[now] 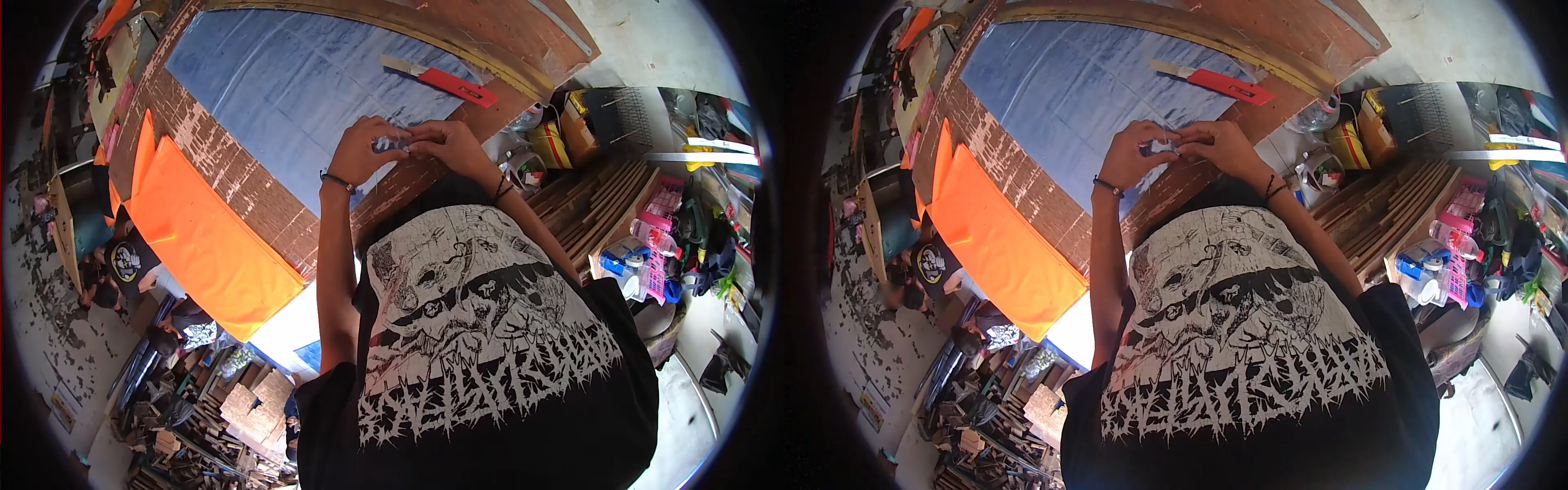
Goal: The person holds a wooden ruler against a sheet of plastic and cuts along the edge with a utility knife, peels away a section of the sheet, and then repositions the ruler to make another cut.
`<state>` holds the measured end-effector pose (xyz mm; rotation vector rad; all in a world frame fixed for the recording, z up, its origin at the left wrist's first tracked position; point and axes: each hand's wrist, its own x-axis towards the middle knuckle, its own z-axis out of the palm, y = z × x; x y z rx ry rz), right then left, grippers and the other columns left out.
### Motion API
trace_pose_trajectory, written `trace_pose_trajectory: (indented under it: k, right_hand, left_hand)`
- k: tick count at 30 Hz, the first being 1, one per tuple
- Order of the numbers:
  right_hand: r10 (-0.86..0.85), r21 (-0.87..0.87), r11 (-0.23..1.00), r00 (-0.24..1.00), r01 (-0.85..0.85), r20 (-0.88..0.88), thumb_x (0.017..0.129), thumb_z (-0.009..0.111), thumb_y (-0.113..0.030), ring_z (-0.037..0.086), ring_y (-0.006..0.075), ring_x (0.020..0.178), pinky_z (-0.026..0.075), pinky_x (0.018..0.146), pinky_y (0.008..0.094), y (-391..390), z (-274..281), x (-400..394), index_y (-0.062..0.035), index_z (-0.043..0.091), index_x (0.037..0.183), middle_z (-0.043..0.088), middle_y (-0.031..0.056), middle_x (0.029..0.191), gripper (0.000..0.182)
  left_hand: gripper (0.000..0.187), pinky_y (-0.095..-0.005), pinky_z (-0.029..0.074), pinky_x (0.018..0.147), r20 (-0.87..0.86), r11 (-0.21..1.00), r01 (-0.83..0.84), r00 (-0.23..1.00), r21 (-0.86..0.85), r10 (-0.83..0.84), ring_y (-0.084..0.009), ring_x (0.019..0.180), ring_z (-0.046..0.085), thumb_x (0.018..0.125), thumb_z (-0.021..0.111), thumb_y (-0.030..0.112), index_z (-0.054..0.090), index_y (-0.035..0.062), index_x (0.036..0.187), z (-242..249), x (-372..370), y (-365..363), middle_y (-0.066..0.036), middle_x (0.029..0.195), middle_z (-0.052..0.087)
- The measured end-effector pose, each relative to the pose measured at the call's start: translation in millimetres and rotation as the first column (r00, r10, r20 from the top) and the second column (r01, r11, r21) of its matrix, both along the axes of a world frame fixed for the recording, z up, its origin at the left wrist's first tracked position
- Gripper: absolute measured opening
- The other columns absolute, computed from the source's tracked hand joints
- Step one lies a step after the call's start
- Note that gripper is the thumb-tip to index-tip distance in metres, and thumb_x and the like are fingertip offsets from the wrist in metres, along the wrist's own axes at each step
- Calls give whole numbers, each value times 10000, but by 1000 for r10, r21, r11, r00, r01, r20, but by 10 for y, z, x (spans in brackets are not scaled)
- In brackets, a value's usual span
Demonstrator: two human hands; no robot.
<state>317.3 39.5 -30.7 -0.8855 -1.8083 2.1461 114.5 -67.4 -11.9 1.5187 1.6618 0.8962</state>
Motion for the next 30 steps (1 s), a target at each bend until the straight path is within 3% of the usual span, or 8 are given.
trace_pose_trajectory:
  k: [4,7,10,13,16,22,30]
  right_hand:
    - [23,37,999,999,-24,42,949,702,-94,710,116,876,562,795,256,15,143,33,48,677,1214,761,90,1009,301]
    - [-133,268,959,980,89,149,940,704,-86,719,136,847,564,772,271,43,288,108,12,718,1154,765,99,1003,236]
    - [-240,622,767,969,159,49,924,709,-108,728,183,843,561,744,302,155,397,150,1,737,1089,757,128,965,199]
    - [-224,605,772,974,194,-26,913,719,-119,724,215,838,553,733,318,237,333,146,-7,739,1079,756,130,962,201]
    - [-167,569,811,986,134,6,907,723,-126,715,229,808,550,740,338,245,315,121,-17,743,1062,753,135,959,191]
    - [-110,590,805,992,56,57,886,732,-122,708,260,809,556,752,359,195,270,93,-17,741,1050,750,138,968,194]
    - [-93,573,819,993,31,79,869,733,-85,707,244,847,558,767,352,214,249,51,-36,743,1078,743,126,965,214]
  left_hand:
    - [315,-377,492,794,-5,997,-10,1000,-77,9,-266,888,610,713,861,193,769,129,1007,23,5,-1,-54,887,671]
    - [321,-387,486,796,-42,999,27,999,32,-26,-286,869,595,727,848,199,752,128,1025,46,23,0,-71,869,642]
    - [301,-349,475,756,-265,993,0,964,120,32,-237,814,565,762,836,226,728,156,1034,150,203,1,-41,853,591]
    - [302,-354,465,759,-278,992,-33,958,124,67,-243,798,552,775,821,246,701,153,1036,69,232,1,-50,843,553]
    - [288,-362,456,754,-91,999,-39,995,-7,38,-246,801,551,786,812,240,699,147,1034,79,135,6,-53,840,549]
    - [262,-363,456,753,-127,998,-5,992,-64,-4,-237,799,552,809,789,202,693,128,1041,115,115,40,-55,830,552]
    - [227,-361,464,773,-58,999,18,998,-36,-20,-247,809,559,811,725,125,698,120,1037,118,76,47,-64,847,574]
